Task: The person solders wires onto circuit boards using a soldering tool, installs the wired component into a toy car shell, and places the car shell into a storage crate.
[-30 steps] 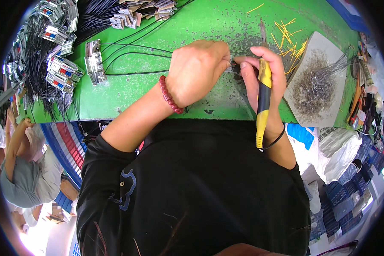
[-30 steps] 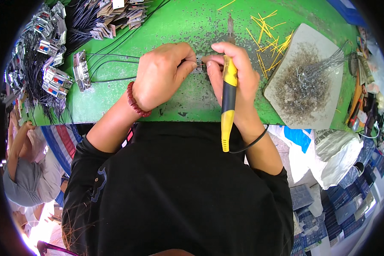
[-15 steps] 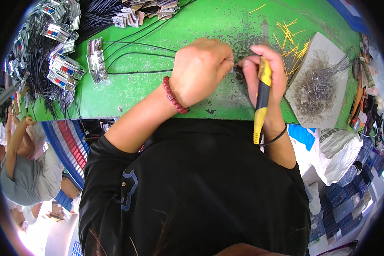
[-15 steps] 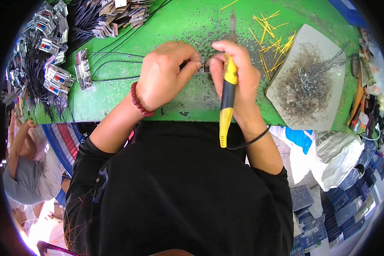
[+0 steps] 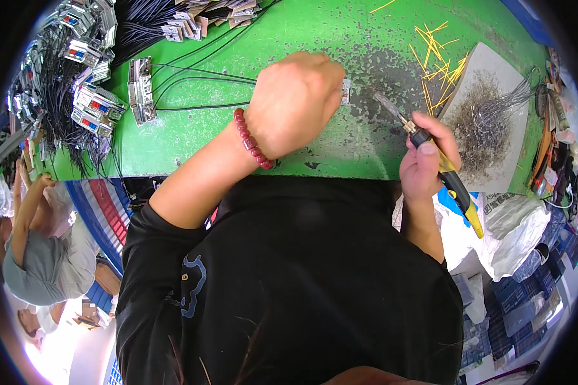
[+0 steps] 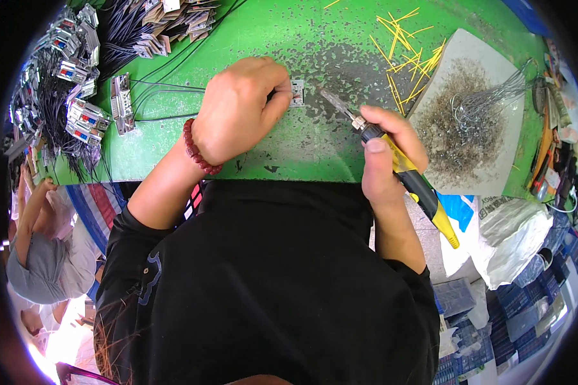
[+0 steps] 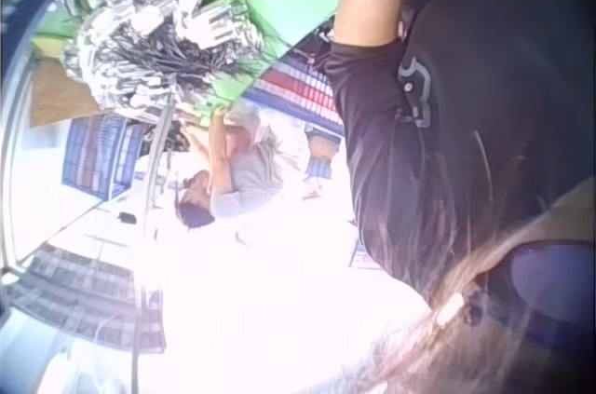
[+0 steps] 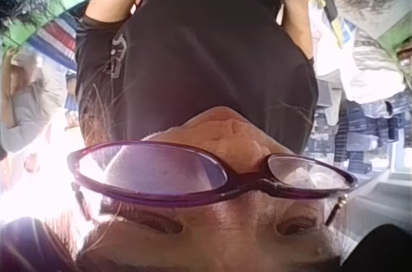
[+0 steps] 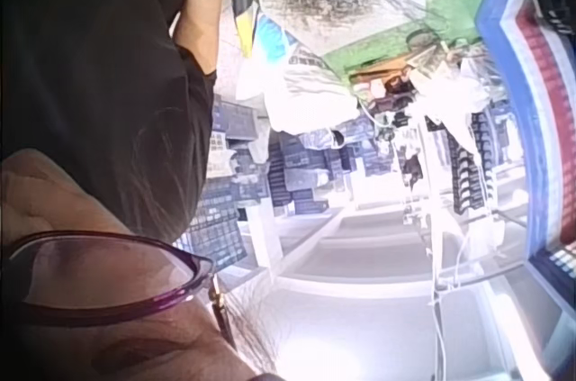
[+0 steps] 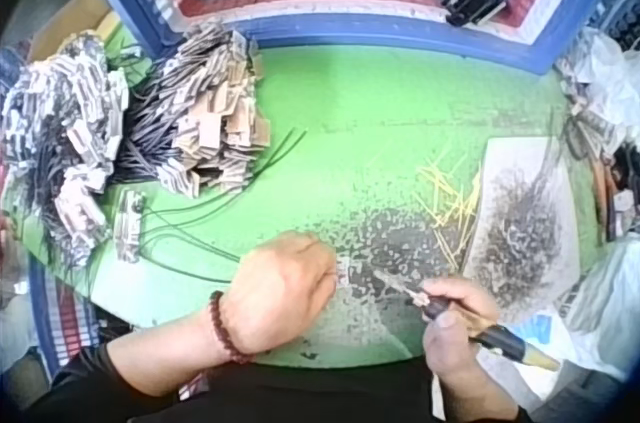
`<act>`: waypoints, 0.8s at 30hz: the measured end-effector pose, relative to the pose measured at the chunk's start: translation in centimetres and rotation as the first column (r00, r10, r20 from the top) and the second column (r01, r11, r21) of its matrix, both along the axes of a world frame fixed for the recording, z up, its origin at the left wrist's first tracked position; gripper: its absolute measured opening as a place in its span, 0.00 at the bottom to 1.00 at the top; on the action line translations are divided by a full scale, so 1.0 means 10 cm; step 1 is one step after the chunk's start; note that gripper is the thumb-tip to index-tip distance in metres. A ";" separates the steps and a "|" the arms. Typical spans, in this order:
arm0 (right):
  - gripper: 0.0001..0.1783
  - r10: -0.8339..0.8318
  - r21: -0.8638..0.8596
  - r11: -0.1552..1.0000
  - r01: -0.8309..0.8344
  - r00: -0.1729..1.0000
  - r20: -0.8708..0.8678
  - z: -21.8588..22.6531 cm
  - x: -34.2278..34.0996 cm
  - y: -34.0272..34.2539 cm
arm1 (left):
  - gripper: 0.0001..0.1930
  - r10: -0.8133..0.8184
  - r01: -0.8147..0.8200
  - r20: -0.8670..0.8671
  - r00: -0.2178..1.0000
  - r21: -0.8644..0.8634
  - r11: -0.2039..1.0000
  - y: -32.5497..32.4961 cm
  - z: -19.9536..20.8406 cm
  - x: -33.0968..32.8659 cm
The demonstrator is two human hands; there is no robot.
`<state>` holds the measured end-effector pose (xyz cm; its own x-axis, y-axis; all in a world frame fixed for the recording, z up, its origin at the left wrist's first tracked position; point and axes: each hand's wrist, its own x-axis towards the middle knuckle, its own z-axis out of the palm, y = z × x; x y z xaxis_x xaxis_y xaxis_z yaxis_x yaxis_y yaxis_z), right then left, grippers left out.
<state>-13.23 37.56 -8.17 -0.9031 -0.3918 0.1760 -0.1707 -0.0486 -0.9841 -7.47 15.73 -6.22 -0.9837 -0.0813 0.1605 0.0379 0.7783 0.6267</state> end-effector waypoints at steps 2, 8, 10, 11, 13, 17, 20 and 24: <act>0.19 -0.014 -0.043 0.999 0.014 1.000 0.003 -0.07 -0.01 0.03 | 0.03 0.008 -0.007 0.009 1.000 -0.030 1.000 0.01 0.01 -0.01; 0.16 0.054 -0.033 0.998 -0.052 0.996 0.069 -0.05 0.00 0.05 | 0.04 0.045 -0.043 0.028 0.999 -0.089 0.995 0.06 0.01 -0.03; 0.16 0.052 0.020 0.998 -0.053 0.996 0.072 -0.05 0.00 0.03 | 0.04 0.068 -0.063 0.036 0.997 -0.116 0.991 0.08 0.01 -0.04; 0.16 0.052 0.020 0.998 -0.054 0.996 0.073 -0.05 0.00 0.03 | 0.04 0.068 -0.064 0.037 0.997 -0.115 0.991 0.08 0.00 -0.05; 0.15 0.060 0.002 0.998 -0.060 0.996 0.065 -0.05 -0.01 0.02 | 0.04 0.066 -0.059 0.057 0.996 -0.119 0.991 0.07 0.01 -0.05; 0.15 0.057 0.047 0.997 -0.059 0.998 0.036 -0.05 -0.02 0.00 | 0.04 0.069 -0.061 0.061 0.996 -0.121 0.991 0.07 0.01 -0.05; 0.15 0.065 0.033 0.997 -0.067 0.997 0.050 -0.05 -0.03 -0.02 | 0.04 0.069 -0.061 0.063 0.996 -0.125 0.990 0.07 0.02 -0.06; 0.15 0.090 0.040 0.995 -0.091 0.996 0.018 -0.06 -0.05 -0.02 | 0.03 0.068 -0.060 0.058 0.996 -0.121 0.991 0.07 0.02 -0.06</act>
